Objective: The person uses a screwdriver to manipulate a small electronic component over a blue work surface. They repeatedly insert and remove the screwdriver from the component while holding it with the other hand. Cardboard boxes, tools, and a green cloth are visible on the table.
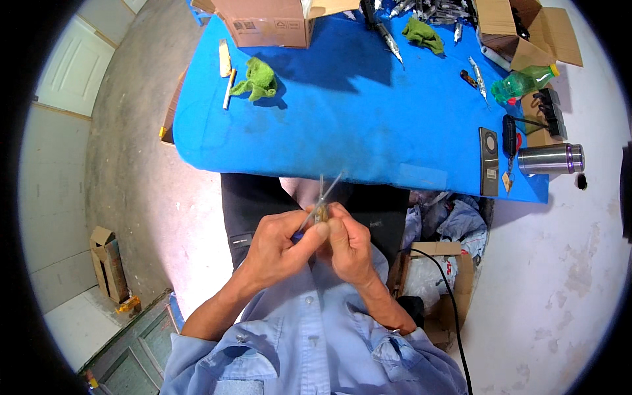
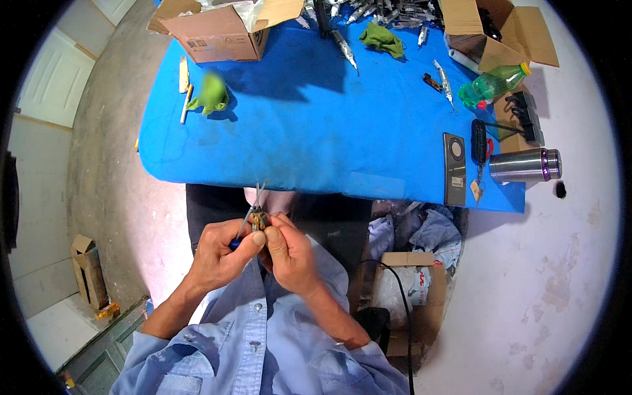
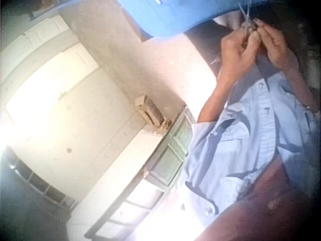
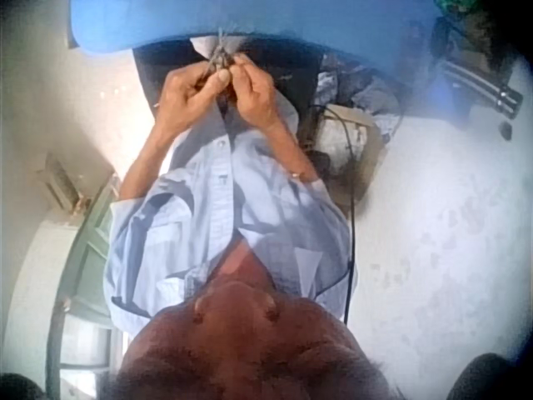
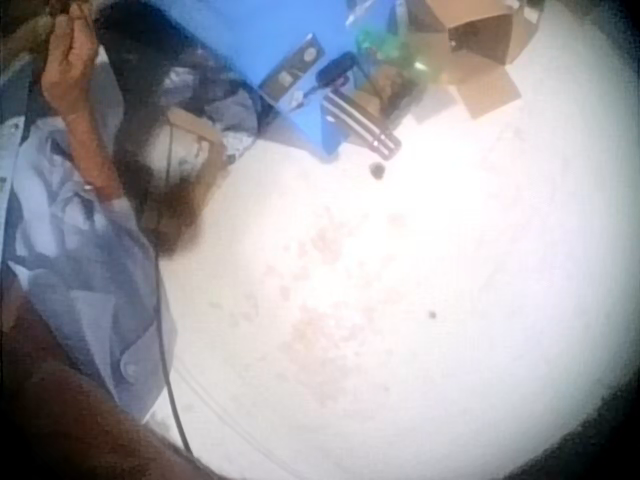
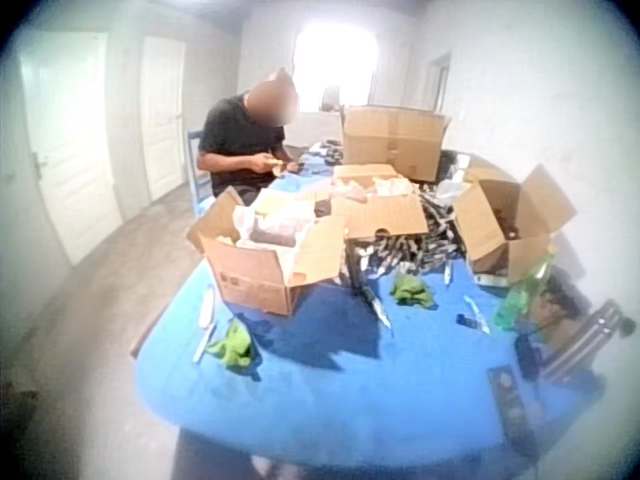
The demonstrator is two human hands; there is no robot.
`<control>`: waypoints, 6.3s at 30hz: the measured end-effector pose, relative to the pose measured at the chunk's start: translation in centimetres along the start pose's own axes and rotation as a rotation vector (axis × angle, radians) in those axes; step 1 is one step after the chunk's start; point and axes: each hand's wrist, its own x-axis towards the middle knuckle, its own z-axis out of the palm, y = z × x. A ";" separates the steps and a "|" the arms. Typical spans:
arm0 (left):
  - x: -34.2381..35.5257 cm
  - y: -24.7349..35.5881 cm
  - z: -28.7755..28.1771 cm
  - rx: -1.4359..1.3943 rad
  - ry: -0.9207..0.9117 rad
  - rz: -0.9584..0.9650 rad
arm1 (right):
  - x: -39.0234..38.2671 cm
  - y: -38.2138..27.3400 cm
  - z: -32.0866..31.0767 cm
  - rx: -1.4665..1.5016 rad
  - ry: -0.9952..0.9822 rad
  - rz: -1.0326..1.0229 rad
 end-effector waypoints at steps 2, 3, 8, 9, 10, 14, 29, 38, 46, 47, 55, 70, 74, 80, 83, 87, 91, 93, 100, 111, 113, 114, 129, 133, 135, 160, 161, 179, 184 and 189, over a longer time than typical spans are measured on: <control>-0.5 -1.2 0.5 -0.140 -0.003 -0.078 | 0.0 -0.4 0.3 0.090 0.000 0.083; -0.7 -1.6 0.6 -0.210 -0.006 -0.117 | 0.1 -0.6 0.4 0.124 -0.003 0.110; -0.7 0.2 -0.1 -0.269 -0.011 -0.285 | 0.1 -0.9 1.0 0.262 0.015 0.194; -0.8 0.6 -0.3 -0.271 -0.022 -0.304 | 0.0 -1.0 0.8 0.273 -0.001 0.200; -0.9 0.6 -0.6 -0.162 -0.010 -0.257 | 0.0 -1.2 0.6 0.283 -0.018 0.205; -2.6 -0.8 -2.0 0.016 0.064 -0.116 | 0.2 -1.7 -0.3 0.405 -0.015 0.280; -6.2 1.3 -3.6 -0.317 -0.005 -0.235 | 0.5 -2.1 -2.3 0.416 -0.124 0.254; -8.0 -1.1 -2.7 -0.080 -0.016 -0.332 | 0.7 -2.0 -2.7 0.453 -0.127 0.294; -7.3 1.3 -3.9 0.136 -0.053 -0.282 | 0.6 -1.7 -3.0 0.463 -0.182 0.265; -7.0 1.7 -4.0 0.128 -0.084 -0.283 | 0.6 -1.9 -2.9 0.469 -0.184 0.270; -6.4 2.4 -2.6 0.387 -0.281 -0.129 | 0.2 -2.3 -2.5 0.454 -0.078 0.390; -7.5 -0.7 -2.6 0.317 -0.008 0.020 | 0.3 -1.6 -2.7 0.602 -0.081 0.376; -7.9 -0.9 -3.0 0.315 0.206 0.204 | 0.4 -1.7 -2.9 0.584 -0.126 0.369; -9.2 0.1 -4.1 0.205 0.311 0.067 | 0.7 -2.2 -3.1 0.481 -0.086 0.316; -8.3 0.7 -4.7 0.224 0.392 0.113 | 0.7 -1.8 -3.5 0.418 -0.075 0.290; -7.1 0.6 -4.7 0.285 0.247 0.225 | 0.9 -1.8 -3.3 0.302 -0.150 0.229; -6.6 0.7 -4.8 0.348 0.228 0.229 | 0.9 -2.7 -2.6 0.244 -0.133 0.233; -6.6 0.7 -4.8 0.360 0.214 0.218 | 0.9 -2.8 -2.8 0.233 -0.139 0.227; -6.3 0.8 -4.5 0.427 0.222 0.276 | 0.7 -2.4 -2.9 0.314 -0.165 0.245; -6.0 1.1 -4.5 0.478 0.206 0.297 | 0.4 -1.8 -3.3 0.286 -0.175 0.226; -5.9 1.1 -4.5 0.474 0.203 0.298 | 0.4 -1.7 -3.3 0.283 -0.172 0.226; -5.9 1.1 -4.4 0.471 0.203 0.299 | 0.4 -1.7 -3.3 0.288 -0.179 0.226; -5.9 0.9 -4.6 0.473 0.209 0.311 | 0.6 -1.9 -3.4 0.287 -0.202 0.242; -5.8 0.9 -4.5 0.480 0.214 0.317 | 0.5 -1.4 -3.4 0.290 -0.197 0.236; -5.8 1.1 -4.5 0.484 0.212 0.310 | 0.5 -1.5 -3.1 0.281 -0.166 0.226; -1.3 2.6 -5.2 1.223 -0.290 0.602 | 3.5 1.3 -5.2 -0.323 -0.103 0.244; -1.1 2.7 -5.3 1.228 -0.301 0.608 | 3.6 1.5 -5.1 -0.336 -0.082 0.231; 1.6 4.8 -5.2 1.301 -0.456 0.603 | 4.5 2.2 -5.8 -0.296 -0.127 0.193; 1.1 5.8 -4.2 1.355 -0.473 0.554 | 4.4 2.1 -5.4 -0.290 -0.110 0.148; 0.8 6.3 -3.4 1.391 -0.473 0.530 | 4.4 1.7 -5.6 -0.345 -0.120 0.198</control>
